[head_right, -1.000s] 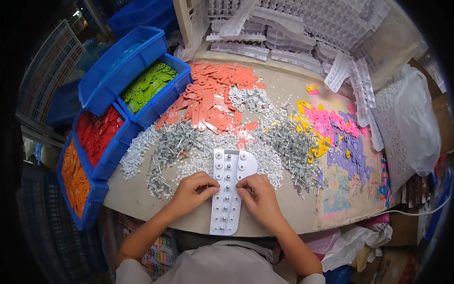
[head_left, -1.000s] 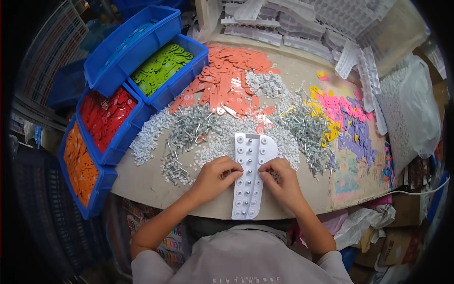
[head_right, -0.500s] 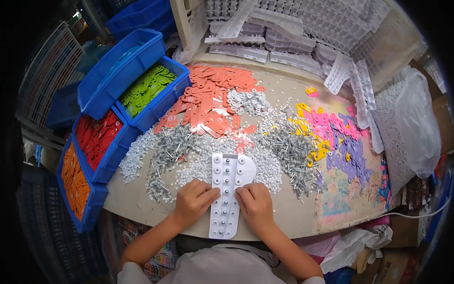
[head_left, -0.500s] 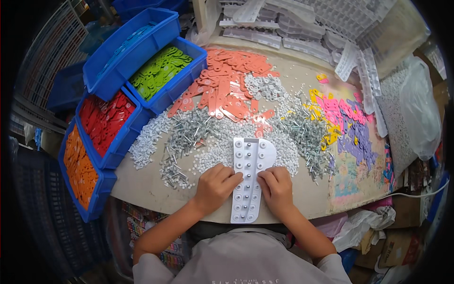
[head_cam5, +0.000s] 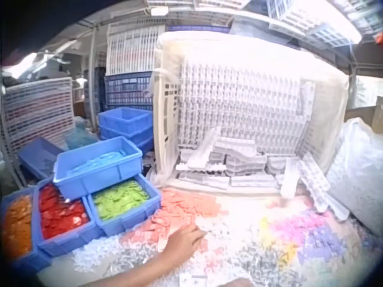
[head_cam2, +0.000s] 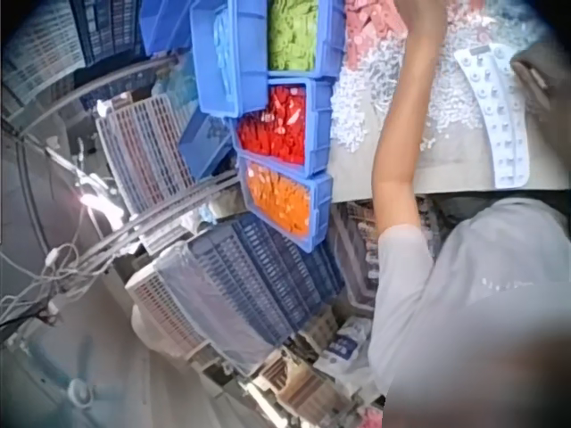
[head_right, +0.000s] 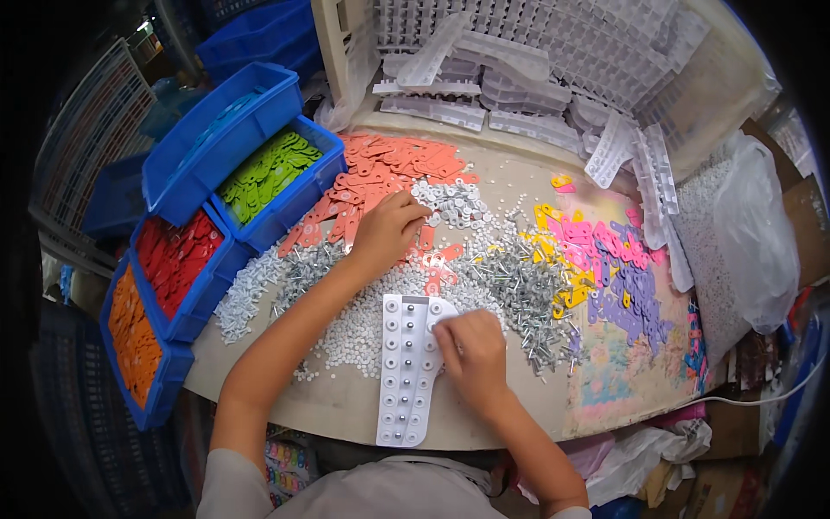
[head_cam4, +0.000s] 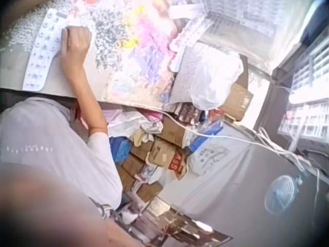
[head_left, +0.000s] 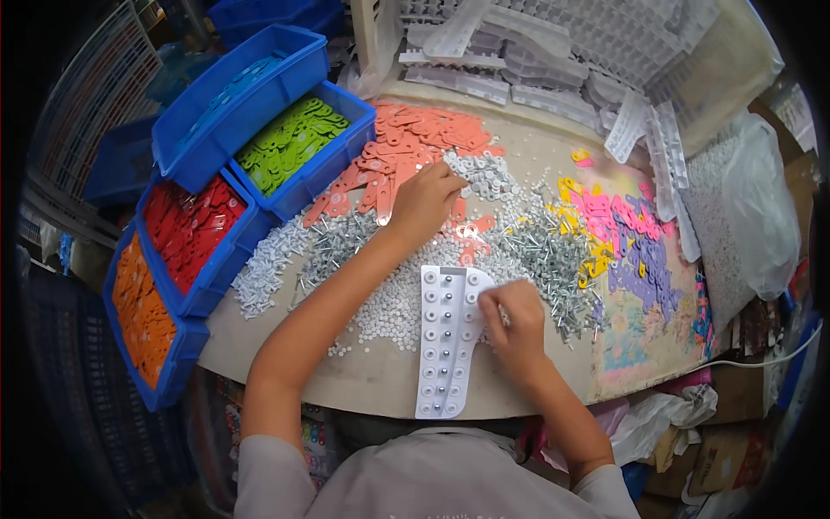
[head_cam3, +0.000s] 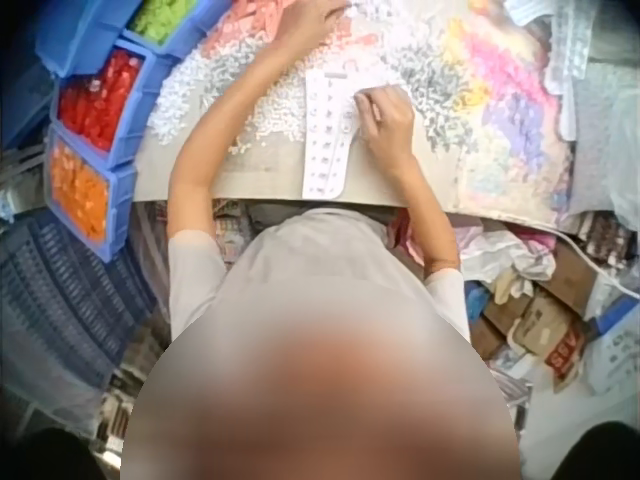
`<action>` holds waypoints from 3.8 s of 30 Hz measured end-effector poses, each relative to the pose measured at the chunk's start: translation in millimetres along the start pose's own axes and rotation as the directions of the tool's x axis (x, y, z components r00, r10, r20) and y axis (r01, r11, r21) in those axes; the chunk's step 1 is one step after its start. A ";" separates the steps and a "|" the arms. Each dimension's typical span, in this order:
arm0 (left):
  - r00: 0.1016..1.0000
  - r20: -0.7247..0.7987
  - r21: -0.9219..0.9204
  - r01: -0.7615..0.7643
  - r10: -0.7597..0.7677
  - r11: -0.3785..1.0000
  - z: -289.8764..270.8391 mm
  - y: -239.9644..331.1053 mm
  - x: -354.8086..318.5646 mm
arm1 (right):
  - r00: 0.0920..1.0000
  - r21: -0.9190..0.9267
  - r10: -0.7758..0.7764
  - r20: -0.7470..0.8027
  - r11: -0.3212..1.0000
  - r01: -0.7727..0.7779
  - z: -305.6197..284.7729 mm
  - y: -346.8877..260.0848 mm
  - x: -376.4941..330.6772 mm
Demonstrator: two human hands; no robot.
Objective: Assembling small colorful plastic components into a white frame on a factory workbench.
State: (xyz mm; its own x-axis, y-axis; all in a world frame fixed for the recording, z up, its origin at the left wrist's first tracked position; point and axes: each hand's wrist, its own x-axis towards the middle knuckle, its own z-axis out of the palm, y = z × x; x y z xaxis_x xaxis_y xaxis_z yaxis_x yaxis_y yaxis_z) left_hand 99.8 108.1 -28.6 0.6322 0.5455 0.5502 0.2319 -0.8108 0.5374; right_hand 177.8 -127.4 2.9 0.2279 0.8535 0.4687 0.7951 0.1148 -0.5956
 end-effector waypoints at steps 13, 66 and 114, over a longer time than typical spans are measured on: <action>0.992 0.101 0.197 -0.099 0.081 0.975 33.8 -18.8 16.0 | 0.998 -0.252 0.064 -0.020 0.965 -0.067 63.4 103.1 124.7; 0.986 0.133 0.091 0.087 -0.099 0.992 -5.4 2.6 -1.8 | 0.998 0.094 -0.061 -0.025 0.994 0.063 -13.8 -10.5 -43.5; 0.845 0.343 -0.404 0.527 -0.410 0.747 -83.1 132.0 -190.5 | 0.896 0.101 0.132 0.425 0.976 -0.192 -26.4 -47.4 -50.0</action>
State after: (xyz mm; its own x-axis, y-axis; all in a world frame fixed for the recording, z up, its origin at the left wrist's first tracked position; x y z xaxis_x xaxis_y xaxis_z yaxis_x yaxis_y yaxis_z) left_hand -51.4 -85.2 -9.3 0.6927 0.7208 0.0247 0.2080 -0.2325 0.9501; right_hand 143.6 -189.0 24.8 0.0702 0.9955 0.0642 0.6757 -0.0001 -0.7371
